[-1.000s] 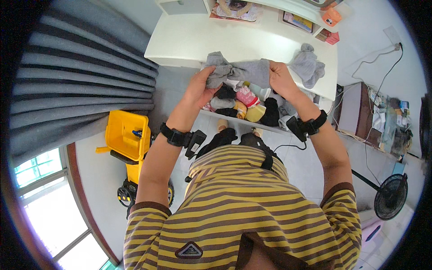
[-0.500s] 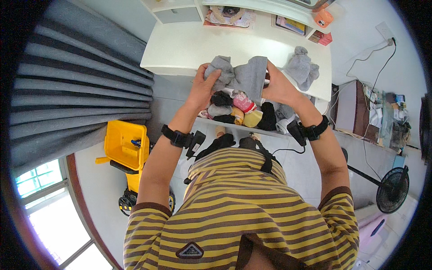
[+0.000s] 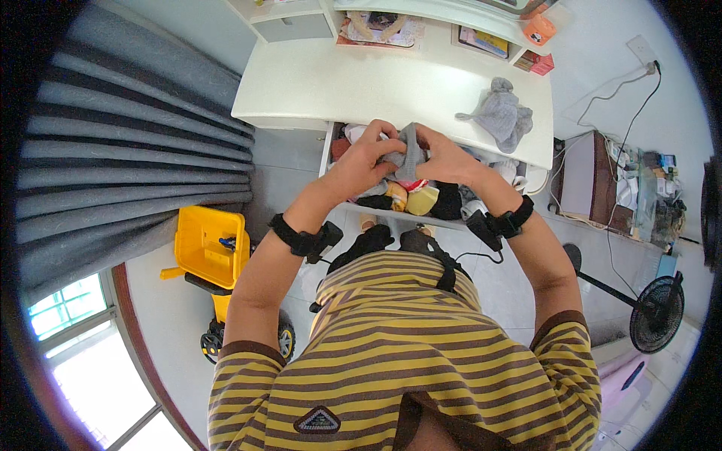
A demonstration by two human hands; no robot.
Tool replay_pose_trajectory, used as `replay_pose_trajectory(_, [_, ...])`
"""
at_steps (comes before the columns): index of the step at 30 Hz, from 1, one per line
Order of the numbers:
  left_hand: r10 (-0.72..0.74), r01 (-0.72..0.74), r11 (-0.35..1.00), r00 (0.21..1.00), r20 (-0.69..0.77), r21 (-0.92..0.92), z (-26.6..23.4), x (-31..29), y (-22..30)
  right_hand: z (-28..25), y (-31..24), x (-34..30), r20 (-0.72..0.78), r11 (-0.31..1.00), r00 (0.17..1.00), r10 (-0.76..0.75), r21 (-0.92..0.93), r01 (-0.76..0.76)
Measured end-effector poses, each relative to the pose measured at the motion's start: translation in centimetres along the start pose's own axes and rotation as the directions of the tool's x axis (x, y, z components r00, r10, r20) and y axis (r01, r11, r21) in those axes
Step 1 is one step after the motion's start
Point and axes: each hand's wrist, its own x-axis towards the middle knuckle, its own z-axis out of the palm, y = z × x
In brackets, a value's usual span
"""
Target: The person wipes a tabletop with a cloth, applies spray to the cloth to wipe perfume bottles, and then organizes a wallet, a phone case, and various socks into two different drawers.
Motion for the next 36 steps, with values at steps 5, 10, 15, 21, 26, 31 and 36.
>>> replay_pose_trajectory(5, [-0.216,0.166,0.952,0.96,-0.179,-0.259,1.4,0.0,0.7,0.2,-0.2,0.5,0.006,0.996,0.998,0.067,0.06,-0.067])
replay_pose_trajectory(10, [0.063,-0.067,0.995,0.997,-0.05,-0.068,1.0,0.2,-0.6,0.2,0.8,1.0,0.133,0.989,0.988,0.081,0.111,-0.096])
replay_pose_trajectory(15, [-0.404,0.26,0.869,0.865,-0.298,-0.421,2.8,-0.1,-2.3,5.0,2.1,1.3,-0.06,0.624,0.938,0.342,0.761,-0.178])
replay_pose_trajectory(21, [-0.474,0.342,0.88,0.67,-0.571,-0.33,2.6,0.8,-4.1,8.5,1.8,-0.1,-0.025,0.903,0.987,0.16,0.407,-0.136])
replay_pose_trajectory(26, [-0.48,0.357,0.876,0.707,-0.519,-0.323,2.3,0.5,-3.5,4.6,2.3,0.1,-0.485,0.927,0.871,0.074,0.355,0.119])
replay_pose_trajectory(31, [-0.406,0.318,0.913,0.75,-0.522,-0.253,4.8,0.6,-4.1,5.3,2.2,-0.7,-0.525,0.962,0.85,-0.035,0.212,0.17])
replay_pose_trajectory(36, [-0.62,0.555,0.78,0.63,-0.467,-0.289,8.8,-0.3,-7.0,7.2,6.2,-1.3,-0.582,0.98,0.812,0.045,0.185,0.079])
